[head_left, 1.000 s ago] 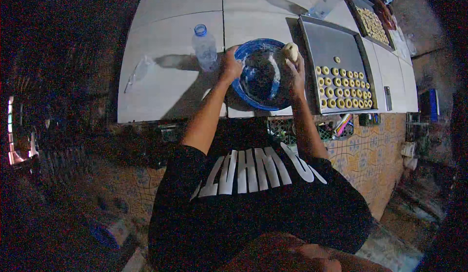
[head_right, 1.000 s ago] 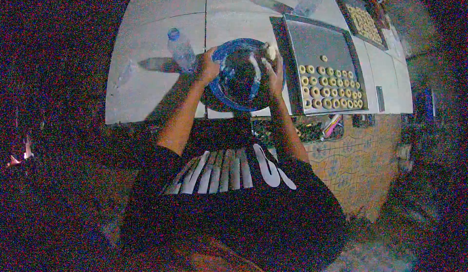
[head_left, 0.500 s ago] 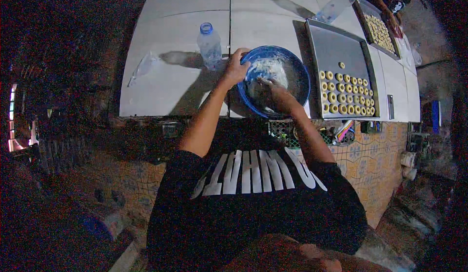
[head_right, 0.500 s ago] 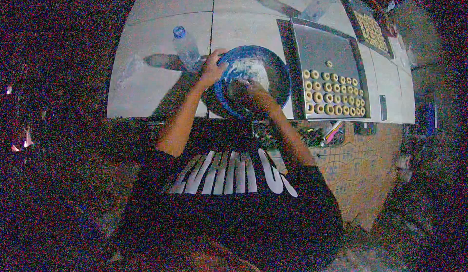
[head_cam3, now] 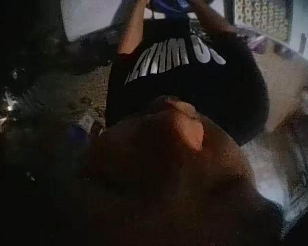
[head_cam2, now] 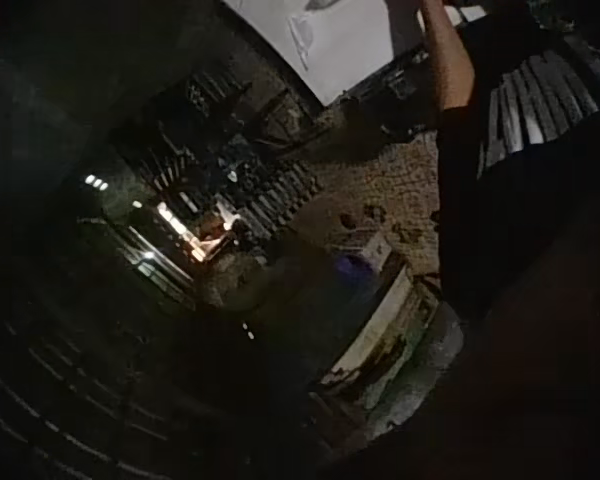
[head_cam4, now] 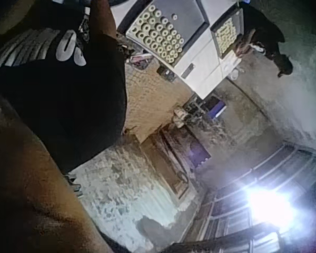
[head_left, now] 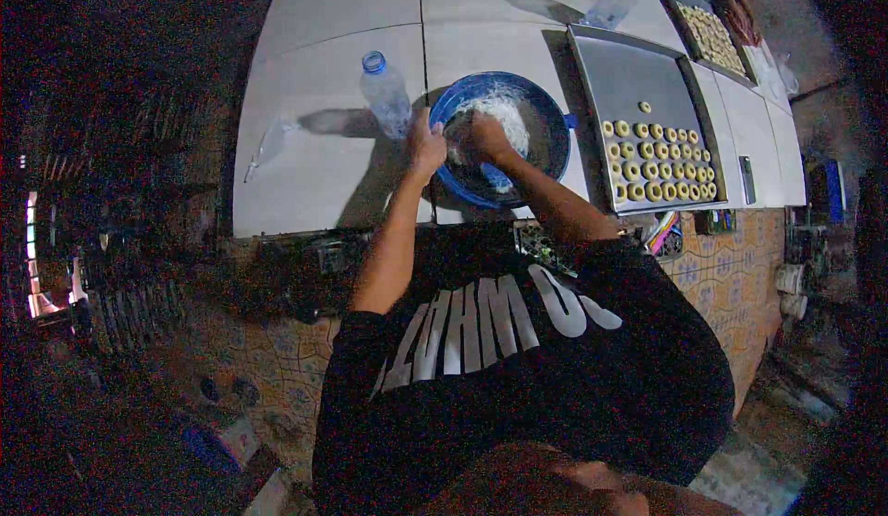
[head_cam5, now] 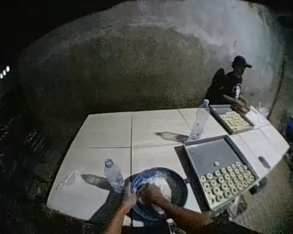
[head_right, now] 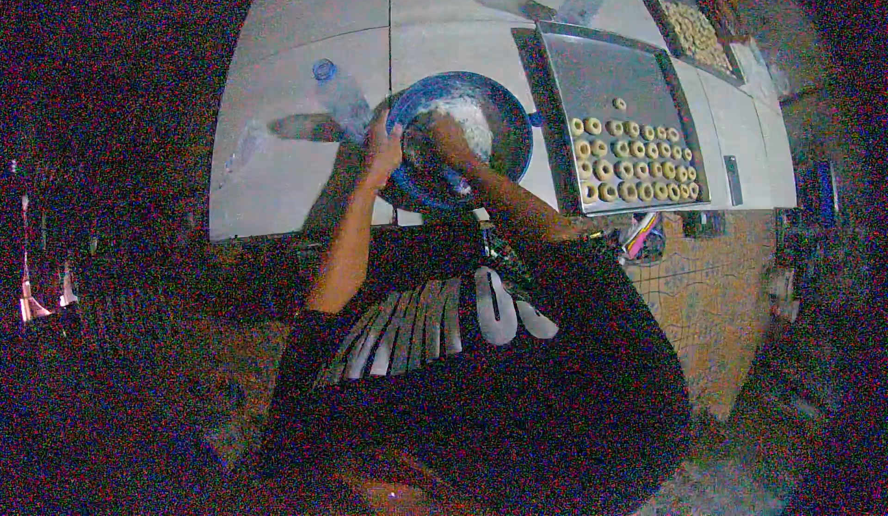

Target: The person mixes and kneads dough in a bowl by hand.

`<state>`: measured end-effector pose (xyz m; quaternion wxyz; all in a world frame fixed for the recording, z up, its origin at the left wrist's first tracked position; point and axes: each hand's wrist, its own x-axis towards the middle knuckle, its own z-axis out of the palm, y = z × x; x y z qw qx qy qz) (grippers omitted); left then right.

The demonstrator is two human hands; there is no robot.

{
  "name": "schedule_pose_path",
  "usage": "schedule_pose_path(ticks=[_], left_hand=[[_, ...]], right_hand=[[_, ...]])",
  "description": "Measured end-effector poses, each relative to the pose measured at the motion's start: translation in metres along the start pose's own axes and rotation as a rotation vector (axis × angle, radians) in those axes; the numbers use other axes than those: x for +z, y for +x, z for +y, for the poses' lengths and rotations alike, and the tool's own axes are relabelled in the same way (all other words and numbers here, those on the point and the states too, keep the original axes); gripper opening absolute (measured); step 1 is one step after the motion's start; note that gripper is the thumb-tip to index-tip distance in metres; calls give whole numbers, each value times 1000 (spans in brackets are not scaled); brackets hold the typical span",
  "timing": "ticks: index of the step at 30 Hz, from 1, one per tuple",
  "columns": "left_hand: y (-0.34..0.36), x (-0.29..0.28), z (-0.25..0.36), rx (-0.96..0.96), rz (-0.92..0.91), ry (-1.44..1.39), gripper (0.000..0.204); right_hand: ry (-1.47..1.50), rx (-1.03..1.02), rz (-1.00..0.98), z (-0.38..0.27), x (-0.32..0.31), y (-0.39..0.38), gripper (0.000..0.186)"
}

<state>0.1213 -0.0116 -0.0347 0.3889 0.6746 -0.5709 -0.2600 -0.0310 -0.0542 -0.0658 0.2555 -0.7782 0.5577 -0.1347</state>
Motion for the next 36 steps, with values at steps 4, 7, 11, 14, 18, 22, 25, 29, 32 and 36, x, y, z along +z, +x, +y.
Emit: schedule_pose_path(ticks=[4, 7, 11, 14, 18, 22, 25, 29, 32, 36], left_hand=[[2, -4, 9, -135, -34, 3, 43], [0, -5, 9, -129, -12, -27, 42], [3, 2, -4, -82, 33, -29, 44], [10, 9, -14, -67, 29, 70, 47], [12, 9, -14, -126, -24, -20, 50], [11, 6, -8, -78, 18, 17, 48], [12, 5, -9, -7, 4, -15, 47], [14, 7, -13, 33, -52, -32, 46], [12, 9, -14, -17, -67, -29, 48], [15, 11, -8, -1, 14, -34, 48]], right_hand=[[1222, -72, -3, 48, -11, 17, 40], [1214, 46, 311, 63, -42, 8, 39], [855, -134, 220, 38, -66, -35, 39], [388, -222, -48, 24, -80, -68, 24], [264, -282, 52, 14, -73, -64, 23], [-7, -390, -249, 3, -51, -43, 33], [-117, -321, -363, -10, -34, -38, 30], [-96, -409, -127, -10, -28, -30, 24], [-30, -240, -253, 1, -22, -15, 34], [290, -248, -222, 19, -12, -10, 43]])
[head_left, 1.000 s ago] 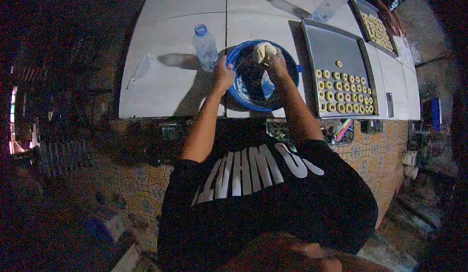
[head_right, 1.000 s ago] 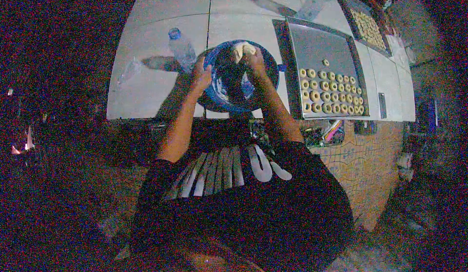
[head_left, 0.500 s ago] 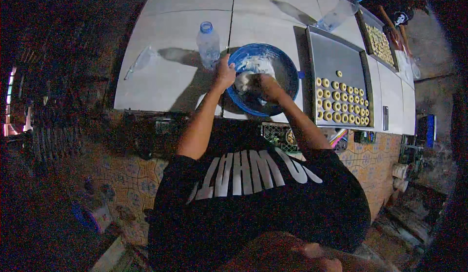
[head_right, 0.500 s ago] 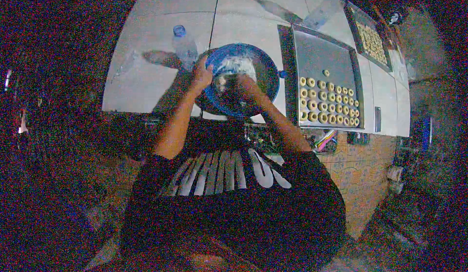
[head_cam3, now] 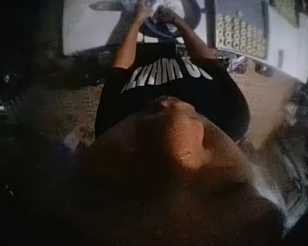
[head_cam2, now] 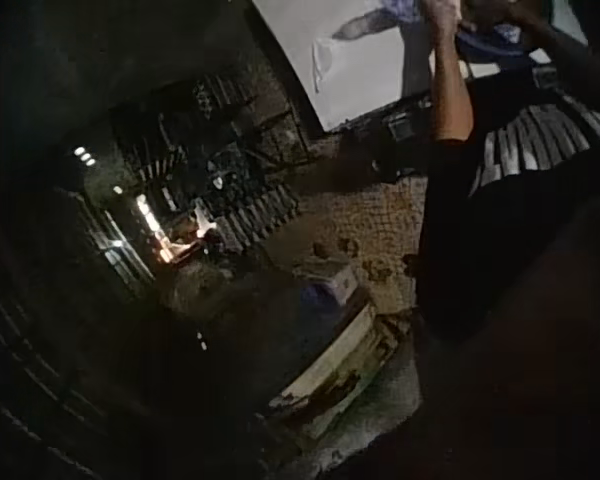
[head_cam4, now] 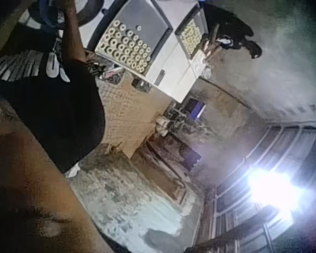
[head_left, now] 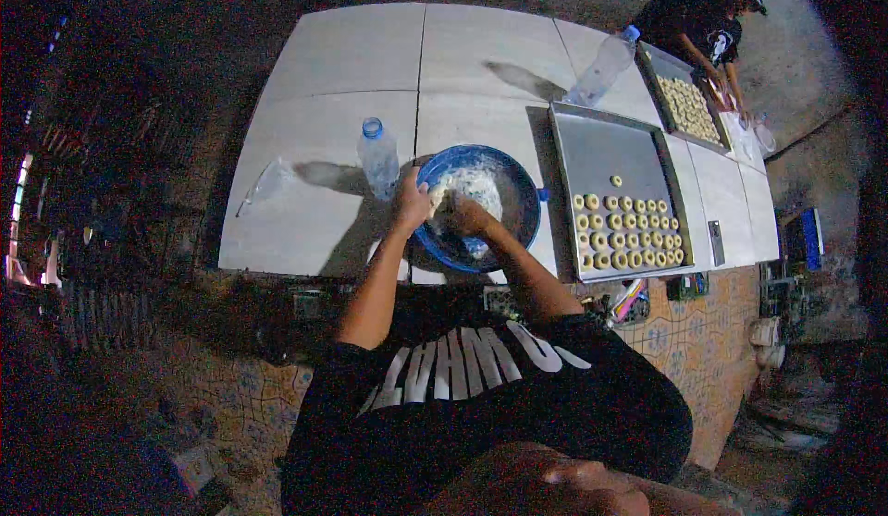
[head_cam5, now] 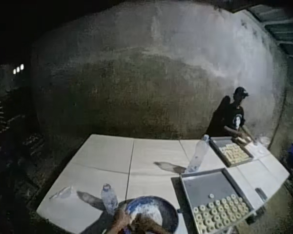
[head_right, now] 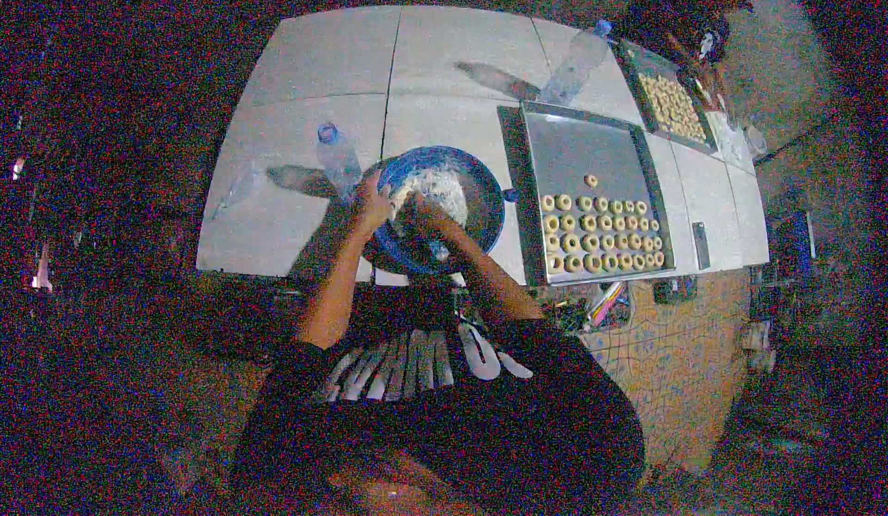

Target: The person mixes and kneads dough in a bowl by hand.

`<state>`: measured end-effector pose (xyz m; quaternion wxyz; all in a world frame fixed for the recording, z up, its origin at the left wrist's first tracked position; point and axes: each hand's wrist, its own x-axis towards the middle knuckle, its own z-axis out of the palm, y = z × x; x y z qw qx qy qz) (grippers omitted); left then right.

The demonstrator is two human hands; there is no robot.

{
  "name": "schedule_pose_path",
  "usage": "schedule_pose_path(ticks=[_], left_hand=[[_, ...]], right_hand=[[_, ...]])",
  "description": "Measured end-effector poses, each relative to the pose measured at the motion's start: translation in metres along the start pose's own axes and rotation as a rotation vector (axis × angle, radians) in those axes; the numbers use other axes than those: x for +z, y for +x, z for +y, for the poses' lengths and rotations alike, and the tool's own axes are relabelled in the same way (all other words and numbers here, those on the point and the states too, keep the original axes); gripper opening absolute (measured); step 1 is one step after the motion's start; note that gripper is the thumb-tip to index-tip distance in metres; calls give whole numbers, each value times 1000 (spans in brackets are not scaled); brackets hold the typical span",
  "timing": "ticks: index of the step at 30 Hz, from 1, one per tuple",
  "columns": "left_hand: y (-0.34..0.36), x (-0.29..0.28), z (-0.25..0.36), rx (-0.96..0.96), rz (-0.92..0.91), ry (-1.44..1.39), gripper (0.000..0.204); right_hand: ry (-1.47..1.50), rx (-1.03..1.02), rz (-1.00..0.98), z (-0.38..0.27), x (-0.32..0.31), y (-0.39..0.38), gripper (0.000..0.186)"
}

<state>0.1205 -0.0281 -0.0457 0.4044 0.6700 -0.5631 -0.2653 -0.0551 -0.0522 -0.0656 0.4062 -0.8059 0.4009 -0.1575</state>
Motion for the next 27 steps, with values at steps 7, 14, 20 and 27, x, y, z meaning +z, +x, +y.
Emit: schedule_pose_path(ticks=[7, 14, 20, 27], left_hand=[[6, -4, 18, -37, -135, 15, 43], [2, 6, 21, 36, -122, -79, 40], [20, 17, -14, -51, -96, -53, 43], [17, 17, 1, 16, -23, 76, 43]], right_hand=[[-101, 77, 402, -19, -6, -34, 56], [-673, -20, 333, -60, 17, -37, 56], [-596, 46, 170, -66, 4, -5, 36], [-321, 159, 480, -20, -10, 13, 31]])
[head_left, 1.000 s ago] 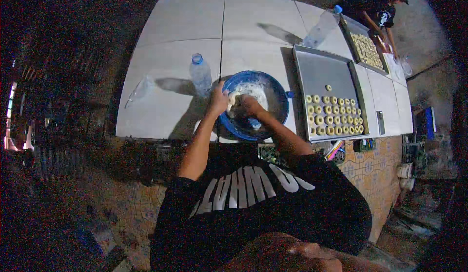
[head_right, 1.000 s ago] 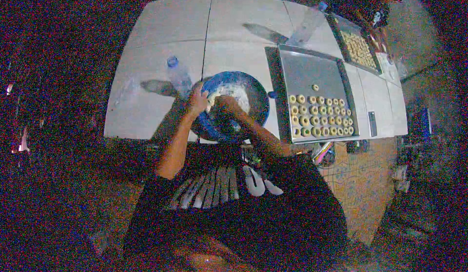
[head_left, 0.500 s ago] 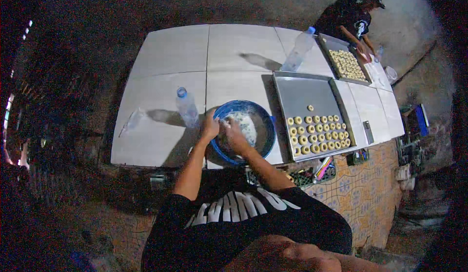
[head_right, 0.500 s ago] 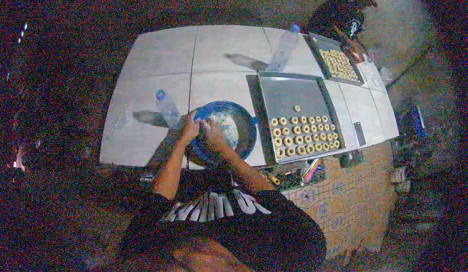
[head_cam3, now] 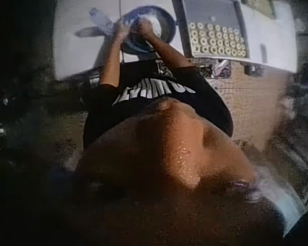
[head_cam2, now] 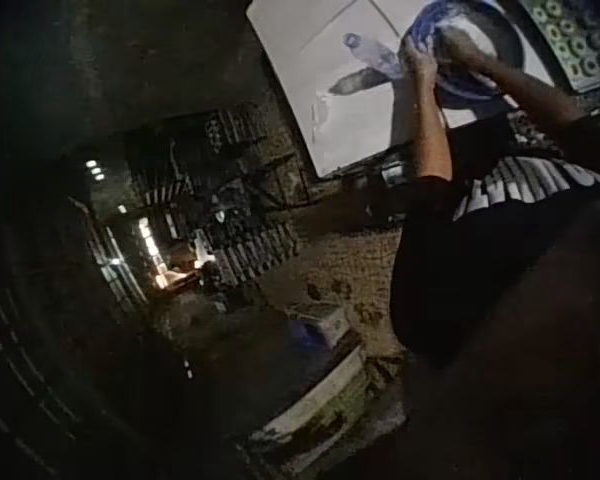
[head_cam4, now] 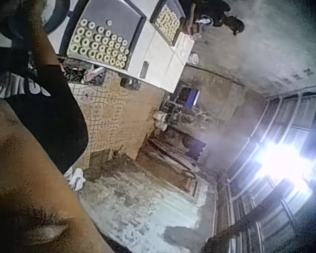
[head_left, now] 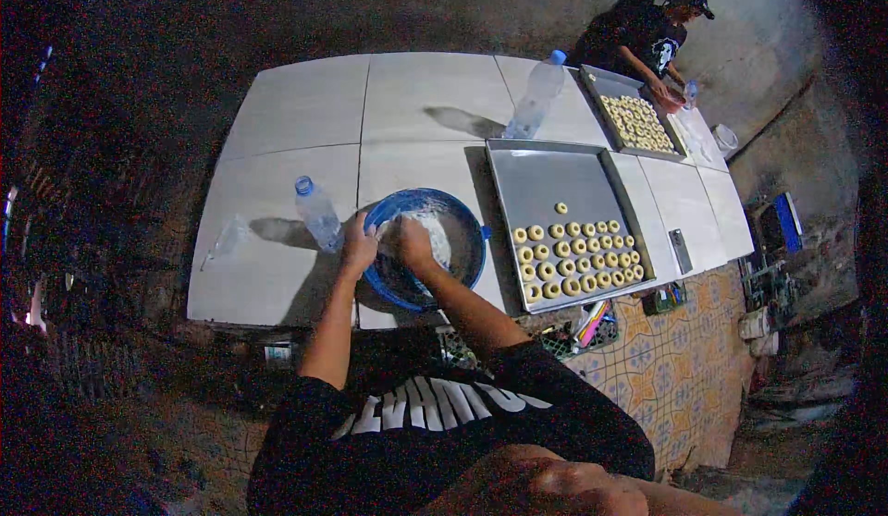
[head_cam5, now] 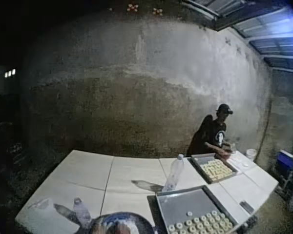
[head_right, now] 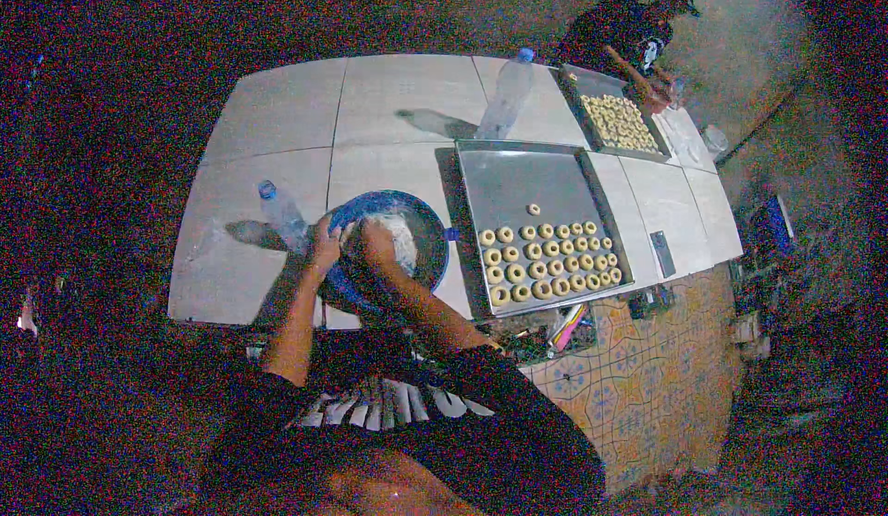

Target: The person mixes and kneads dough in a bowl by hand.

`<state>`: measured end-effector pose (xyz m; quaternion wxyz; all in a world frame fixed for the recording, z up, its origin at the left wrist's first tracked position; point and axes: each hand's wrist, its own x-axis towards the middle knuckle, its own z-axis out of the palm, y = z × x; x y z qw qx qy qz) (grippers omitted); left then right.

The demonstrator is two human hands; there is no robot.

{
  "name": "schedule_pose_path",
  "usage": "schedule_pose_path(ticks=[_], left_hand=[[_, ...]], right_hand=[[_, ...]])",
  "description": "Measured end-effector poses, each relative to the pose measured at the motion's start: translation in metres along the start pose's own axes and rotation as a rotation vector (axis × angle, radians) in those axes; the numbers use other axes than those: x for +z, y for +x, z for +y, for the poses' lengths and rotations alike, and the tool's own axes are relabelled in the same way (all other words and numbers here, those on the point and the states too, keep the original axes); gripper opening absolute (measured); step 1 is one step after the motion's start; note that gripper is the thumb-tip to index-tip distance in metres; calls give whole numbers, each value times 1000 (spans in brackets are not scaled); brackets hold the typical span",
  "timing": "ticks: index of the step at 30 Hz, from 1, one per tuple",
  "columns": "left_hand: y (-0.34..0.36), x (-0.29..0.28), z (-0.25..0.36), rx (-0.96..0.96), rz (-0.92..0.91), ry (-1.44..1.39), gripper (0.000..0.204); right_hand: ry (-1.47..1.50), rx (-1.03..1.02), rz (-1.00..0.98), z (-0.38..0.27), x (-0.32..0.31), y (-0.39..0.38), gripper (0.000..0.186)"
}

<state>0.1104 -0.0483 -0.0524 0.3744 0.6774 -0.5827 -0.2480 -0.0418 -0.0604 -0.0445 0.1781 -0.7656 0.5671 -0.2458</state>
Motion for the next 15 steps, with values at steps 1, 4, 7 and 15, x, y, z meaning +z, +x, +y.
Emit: schedule_pose_path(ticks=[1, 4, 7, 15], left_hand=[[-2, -2, 5, -19, 0, 22, 43], [-2, -7, 16, -166, -33, 3, 46], [1, -5, 13, -117, -30, 54, 48], [6, 4, -12, -84, -20, -43, 47]], right_hand=[[77, -38, 93, 9, 1, 0, 35], [385, 177, -22, 31, -5, 16, 54], [668, 251, -195, 36, -22, 20, 47], [257, 195, -361, -9, -68, -7, 60]])
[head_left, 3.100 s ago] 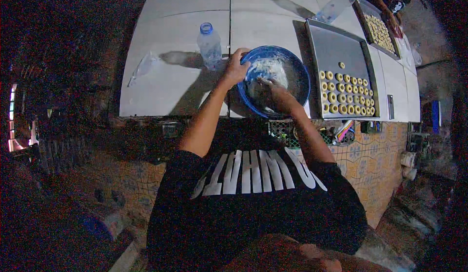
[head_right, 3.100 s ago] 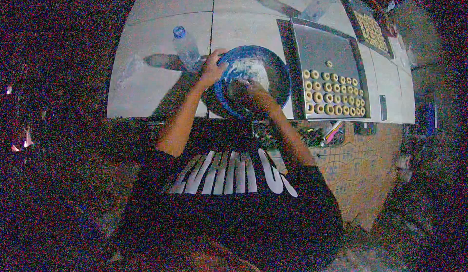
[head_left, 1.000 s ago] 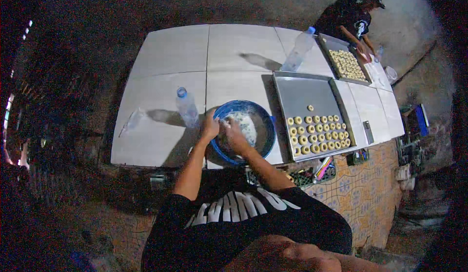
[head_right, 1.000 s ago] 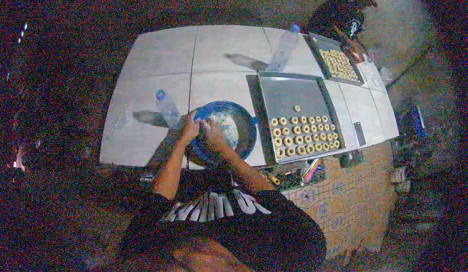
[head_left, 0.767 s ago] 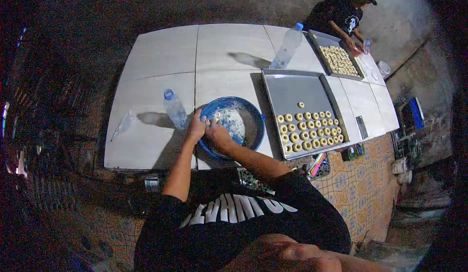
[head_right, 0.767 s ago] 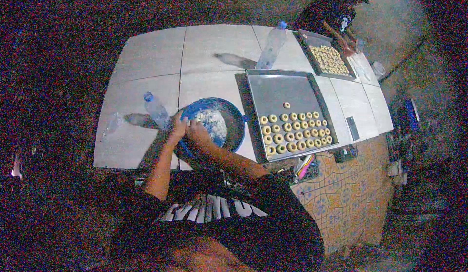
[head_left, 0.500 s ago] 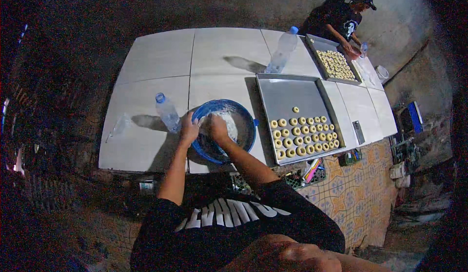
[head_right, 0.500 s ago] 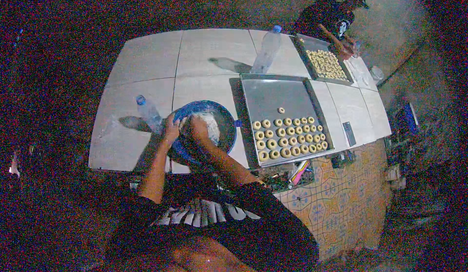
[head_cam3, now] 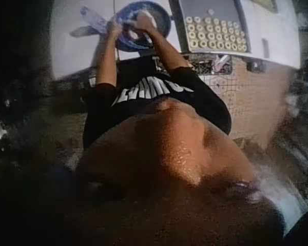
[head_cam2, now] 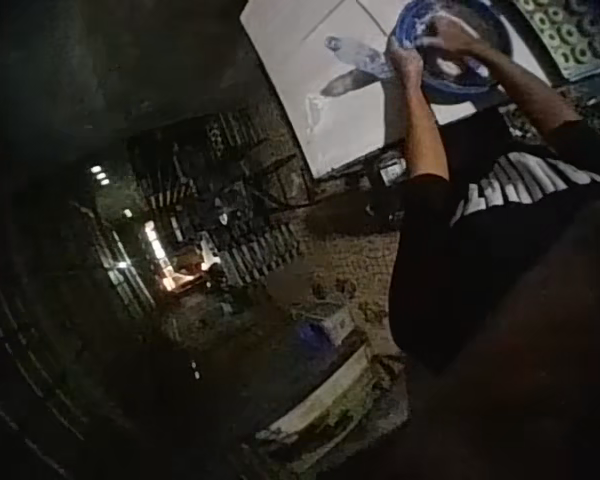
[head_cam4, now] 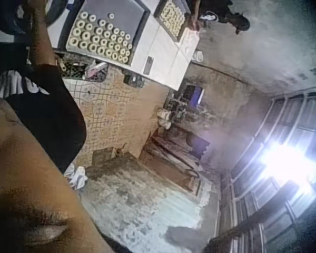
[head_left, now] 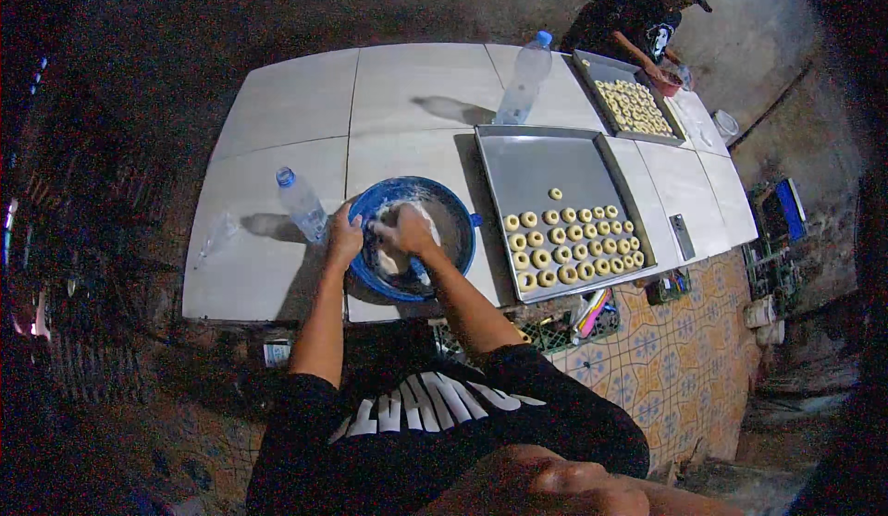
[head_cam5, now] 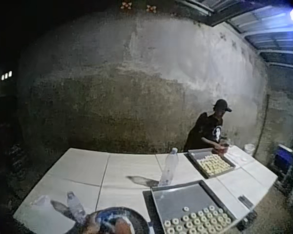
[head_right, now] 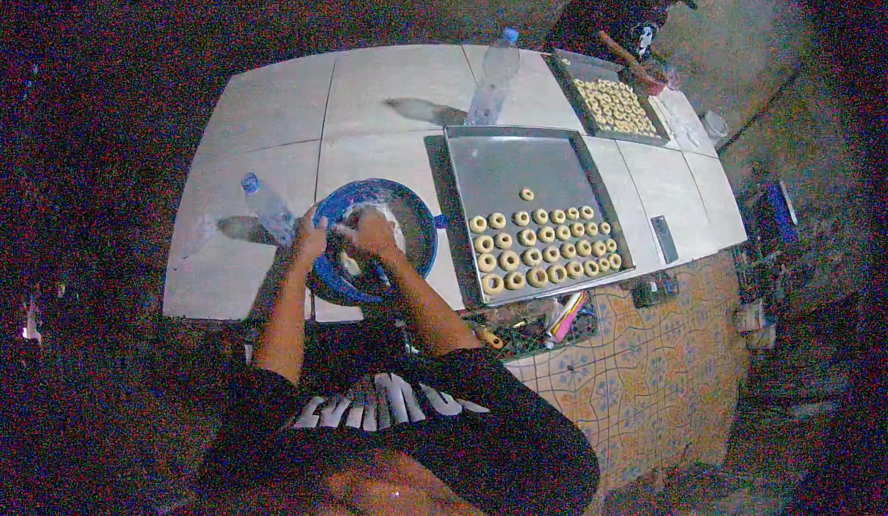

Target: The person mixes and kneads dough in a bowl by hand.

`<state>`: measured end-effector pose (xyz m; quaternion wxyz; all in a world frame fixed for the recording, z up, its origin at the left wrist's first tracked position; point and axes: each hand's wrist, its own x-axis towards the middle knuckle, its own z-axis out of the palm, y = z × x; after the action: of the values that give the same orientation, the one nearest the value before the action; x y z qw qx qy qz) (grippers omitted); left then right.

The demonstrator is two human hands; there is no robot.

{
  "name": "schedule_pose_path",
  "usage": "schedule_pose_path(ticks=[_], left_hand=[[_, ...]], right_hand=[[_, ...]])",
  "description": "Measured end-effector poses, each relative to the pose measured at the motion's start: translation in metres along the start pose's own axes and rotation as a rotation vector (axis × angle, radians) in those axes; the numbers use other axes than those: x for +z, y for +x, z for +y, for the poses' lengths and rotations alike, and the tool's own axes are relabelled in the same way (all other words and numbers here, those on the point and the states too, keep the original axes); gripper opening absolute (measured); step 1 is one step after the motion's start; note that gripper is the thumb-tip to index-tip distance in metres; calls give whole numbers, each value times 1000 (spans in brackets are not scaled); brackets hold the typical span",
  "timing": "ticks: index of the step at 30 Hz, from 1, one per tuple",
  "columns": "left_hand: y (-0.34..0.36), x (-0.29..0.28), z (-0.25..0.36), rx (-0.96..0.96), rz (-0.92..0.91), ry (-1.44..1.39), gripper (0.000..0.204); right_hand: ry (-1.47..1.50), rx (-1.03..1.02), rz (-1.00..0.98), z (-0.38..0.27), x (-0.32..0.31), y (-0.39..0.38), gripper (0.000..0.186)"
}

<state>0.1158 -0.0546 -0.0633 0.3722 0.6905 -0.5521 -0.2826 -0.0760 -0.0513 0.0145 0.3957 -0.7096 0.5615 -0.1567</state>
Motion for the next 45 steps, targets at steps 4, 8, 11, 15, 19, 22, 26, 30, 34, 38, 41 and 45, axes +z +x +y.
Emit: schedule_pose_path(ticks=[4, 8, 11, 15, 19, 22, 26, 30, 34, 38, 41, 45], left_hand=[[-1, -4, 11, -8, -2, 205, 48], [-5, -7, 16, -28, -58, 60, 47], [-8, -7, 14, 44, 35, 134, 46], [-11, -10, 18, 22, 23, 111, 45], [-12, -16, 39, 139, -80, -24, 39], [-15, -20, 52, 96, -117, 198, 34], [-16, -24, 56, 149, -194, 83, 35], [-11, -27, 53, 216, -275, 79, 34], [-8, -28, 53, 149, -332, 87, 32], [-9, -27, 52, 237, -240, 70, 33], [-8, -27, 51, 187, -286, 124, 33], [-7, -29, 50, 283, -316, 167, 47]], right_hand=[[-410, -120, 8, 8, 27, -4, 69], [-442, -251, -28, 40, 54, -5, 51], [-388, -337, -249, 57, 58, -13, 43], [-282, -444, -8, 53, 59, -35, 60], [-124, -319, -127, 53, 68, -39, 61], [-152, -354, -3, 66, 83, -34, 52], [-149, -142, 88, 65, 93, -28, 38], [325, 100, 268, 31, 65, -41, 29], [539, -55, 687, 5, 26, -51, 38], [-210, -218, 277, 5, 18, -70, 52], [-139, -234, 249, 5, 11, -81, 38], [0, -251, 558, -9, -1, -82, 20]])
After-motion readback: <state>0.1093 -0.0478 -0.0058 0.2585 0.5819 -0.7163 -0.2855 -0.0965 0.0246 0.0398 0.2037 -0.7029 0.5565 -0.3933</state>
